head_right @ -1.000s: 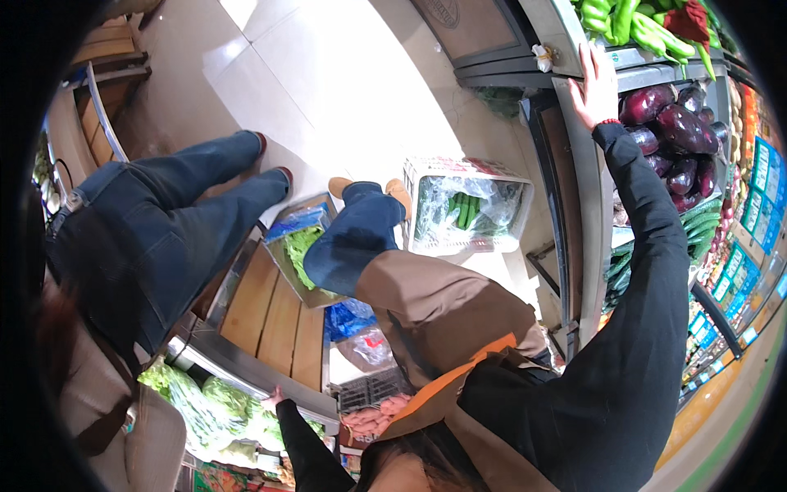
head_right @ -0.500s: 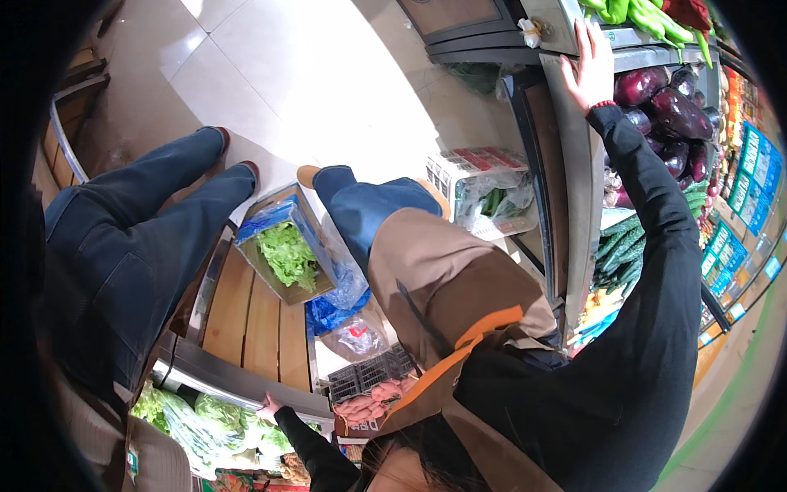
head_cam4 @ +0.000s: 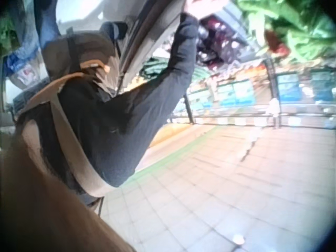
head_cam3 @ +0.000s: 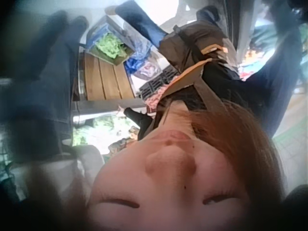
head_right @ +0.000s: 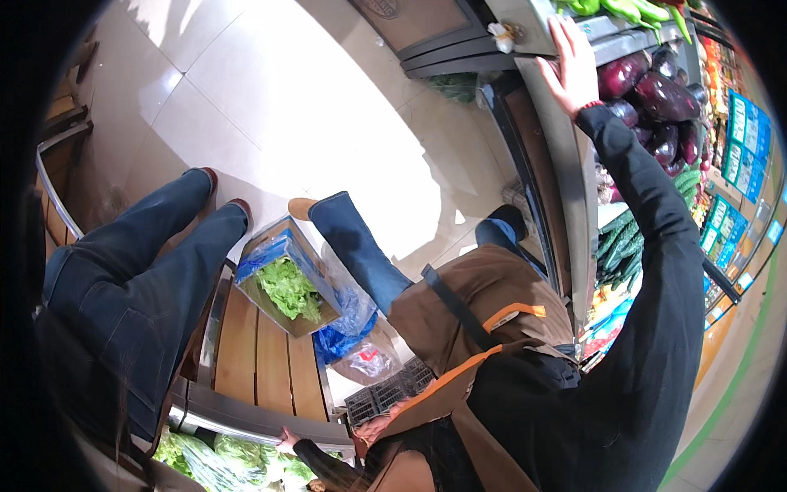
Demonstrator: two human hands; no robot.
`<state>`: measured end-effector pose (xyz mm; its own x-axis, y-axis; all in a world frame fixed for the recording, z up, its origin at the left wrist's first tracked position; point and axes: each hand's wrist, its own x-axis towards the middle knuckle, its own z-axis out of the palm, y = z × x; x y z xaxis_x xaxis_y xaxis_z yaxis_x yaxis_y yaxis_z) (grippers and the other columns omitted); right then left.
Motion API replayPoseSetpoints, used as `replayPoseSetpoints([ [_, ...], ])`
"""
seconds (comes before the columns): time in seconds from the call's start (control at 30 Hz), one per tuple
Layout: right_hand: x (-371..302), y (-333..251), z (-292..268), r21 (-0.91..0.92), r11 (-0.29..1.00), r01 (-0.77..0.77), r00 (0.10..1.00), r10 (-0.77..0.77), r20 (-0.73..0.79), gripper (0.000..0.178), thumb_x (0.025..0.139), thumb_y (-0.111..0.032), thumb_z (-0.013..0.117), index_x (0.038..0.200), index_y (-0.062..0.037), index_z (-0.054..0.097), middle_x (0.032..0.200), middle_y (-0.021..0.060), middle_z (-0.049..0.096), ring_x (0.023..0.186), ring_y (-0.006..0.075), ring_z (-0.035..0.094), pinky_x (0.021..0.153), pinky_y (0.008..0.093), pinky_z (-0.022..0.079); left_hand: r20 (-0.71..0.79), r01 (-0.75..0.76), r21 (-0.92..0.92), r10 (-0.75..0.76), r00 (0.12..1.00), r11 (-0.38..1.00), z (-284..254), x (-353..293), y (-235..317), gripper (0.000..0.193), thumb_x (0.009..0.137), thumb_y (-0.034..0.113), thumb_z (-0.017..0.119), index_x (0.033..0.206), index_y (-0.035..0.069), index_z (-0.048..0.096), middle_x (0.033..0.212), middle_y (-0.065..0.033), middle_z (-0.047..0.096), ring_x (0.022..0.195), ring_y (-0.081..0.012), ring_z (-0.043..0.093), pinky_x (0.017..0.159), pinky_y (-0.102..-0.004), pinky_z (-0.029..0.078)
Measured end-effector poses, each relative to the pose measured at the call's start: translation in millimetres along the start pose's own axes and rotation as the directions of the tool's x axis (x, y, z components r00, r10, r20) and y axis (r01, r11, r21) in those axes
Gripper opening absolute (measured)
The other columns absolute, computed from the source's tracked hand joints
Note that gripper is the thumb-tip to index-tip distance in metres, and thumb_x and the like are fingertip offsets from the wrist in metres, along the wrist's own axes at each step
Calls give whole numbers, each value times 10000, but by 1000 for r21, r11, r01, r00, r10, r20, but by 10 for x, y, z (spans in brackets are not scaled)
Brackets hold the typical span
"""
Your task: The person walks through a grocery store, opens a refrigerated display, and places carrots into a plastic bag. They then move to the produce section, add more carrots and a daikon radish to the bag, and later arrange cucumbers and tomatoes on the display shelves.
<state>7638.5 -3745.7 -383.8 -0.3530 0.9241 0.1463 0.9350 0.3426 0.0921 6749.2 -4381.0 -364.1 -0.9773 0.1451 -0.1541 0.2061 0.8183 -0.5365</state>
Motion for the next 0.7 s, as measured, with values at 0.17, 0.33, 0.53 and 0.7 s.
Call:
replayPoseSetpoints([
  [0.17,-118,62,5,-3,999,-35,999,35,-6,717,887,-271,663,1511,-58,381,1472,220,436,1386,407,389,1160,468,312,-96,-66,-26,63,993,998,-60,-94,-19,1115,692,659,814,1332,-142,375,1164,-306,556,1099,-431,591,922,-481,511],
  [0.33,-76,-18,-74,34,999,-41,995,44,-90,766,844,-254,666,1517,-64,356,1462,231,431,1370,409,398,1164,481,301,-312,-55,238,130,941,970,201,-966,284,1182,700,837,641,1370,-115,439,1244,-239,581,1182,-419,556,1022,-482,446],
  [0.53,-306,-612,-356,-14,952,-306,951,306,38,876,837,-289,684,1554,-39,247,1557,216,330,1447,375,320,1184,472,278,231,-765,-567,950,209,305,1153,-4480,1233,318,999,318,510,1127,92,694,1106,-136,696,1050,-302,625,891,-442,488],
  [0.7,-1642,-1629,-333,337,940,-55,998,49,25,787,933,-293,552,1573,-4,196,1589,216,311,1477,350,296,1206,490,234,402,-695,-697,899,-173,178,910,-6128,1555,336,1004,329,507,1143,82,688,1127,-139,691,1059,-285,627,904,-428,490],
])
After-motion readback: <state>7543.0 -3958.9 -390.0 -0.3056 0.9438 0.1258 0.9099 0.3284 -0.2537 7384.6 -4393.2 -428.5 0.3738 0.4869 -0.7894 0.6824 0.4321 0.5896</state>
